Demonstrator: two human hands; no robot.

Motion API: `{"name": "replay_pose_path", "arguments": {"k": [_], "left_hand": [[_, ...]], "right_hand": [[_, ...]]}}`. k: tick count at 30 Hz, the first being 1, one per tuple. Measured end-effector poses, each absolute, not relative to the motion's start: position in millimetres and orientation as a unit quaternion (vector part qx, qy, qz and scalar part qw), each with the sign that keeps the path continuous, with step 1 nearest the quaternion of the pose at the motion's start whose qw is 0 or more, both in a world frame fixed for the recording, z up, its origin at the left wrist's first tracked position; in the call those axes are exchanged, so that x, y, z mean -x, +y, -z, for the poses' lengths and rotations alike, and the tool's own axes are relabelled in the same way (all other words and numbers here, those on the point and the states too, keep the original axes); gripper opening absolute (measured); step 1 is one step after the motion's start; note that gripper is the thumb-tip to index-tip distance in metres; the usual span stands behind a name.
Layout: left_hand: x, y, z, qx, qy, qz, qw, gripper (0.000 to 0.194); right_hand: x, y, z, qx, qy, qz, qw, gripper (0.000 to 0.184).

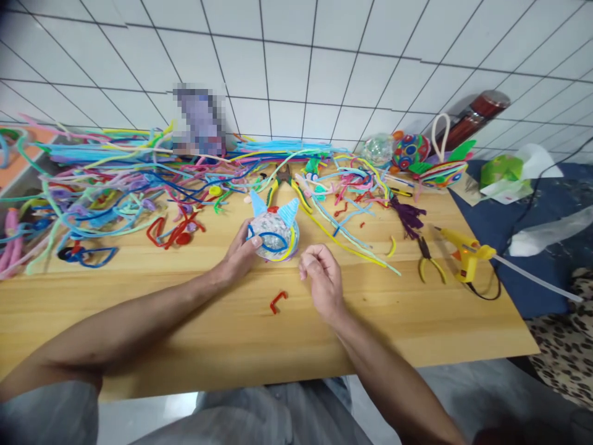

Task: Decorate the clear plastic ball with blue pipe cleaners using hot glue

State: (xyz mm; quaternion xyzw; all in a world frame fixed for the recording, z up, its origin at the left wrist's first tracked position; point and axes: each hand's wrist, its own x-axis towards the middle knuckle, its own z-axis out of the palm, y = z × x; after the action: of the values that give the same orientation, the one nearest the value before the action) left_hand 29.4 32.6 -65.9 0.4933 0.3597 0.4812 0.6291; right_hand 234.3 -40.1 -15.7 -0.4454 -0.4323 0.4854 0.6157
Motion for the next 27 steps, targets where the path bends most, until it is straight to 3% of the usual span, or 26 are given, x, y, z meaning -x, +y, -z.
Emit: {"name": "replay_pose_path", "arguments": {"k": [8,15,20,27], "left_hand": [[-29.3,28.2,63.0,-0.472,0.360,-0.473,0.651,0.068],[-33.5,31.7,49.2,-0.469,0.374,-0.472,0.646,0.078],[-35.0,36.6,56.2,-0.485,0.371,-0.483,0.627,0.076],[-36.7,38.8,65.6,-0.491,0.368,-0.481,0.626,0.071]], "right_hand": [[-239.4,-42.7,13.4,0.437,-0.448,-0.503,0.596,0.029],[-247.4,-27.2,24.6,0.501,-0.462,-0.377,0.627,0.012],[-242.9,-30.0,24.3,0.532,-0.515,-0.283,0.610,0.017],[-232.7,-39.6,28.6,0.509,-0.574,-0.284,0.575,0.011]]}}
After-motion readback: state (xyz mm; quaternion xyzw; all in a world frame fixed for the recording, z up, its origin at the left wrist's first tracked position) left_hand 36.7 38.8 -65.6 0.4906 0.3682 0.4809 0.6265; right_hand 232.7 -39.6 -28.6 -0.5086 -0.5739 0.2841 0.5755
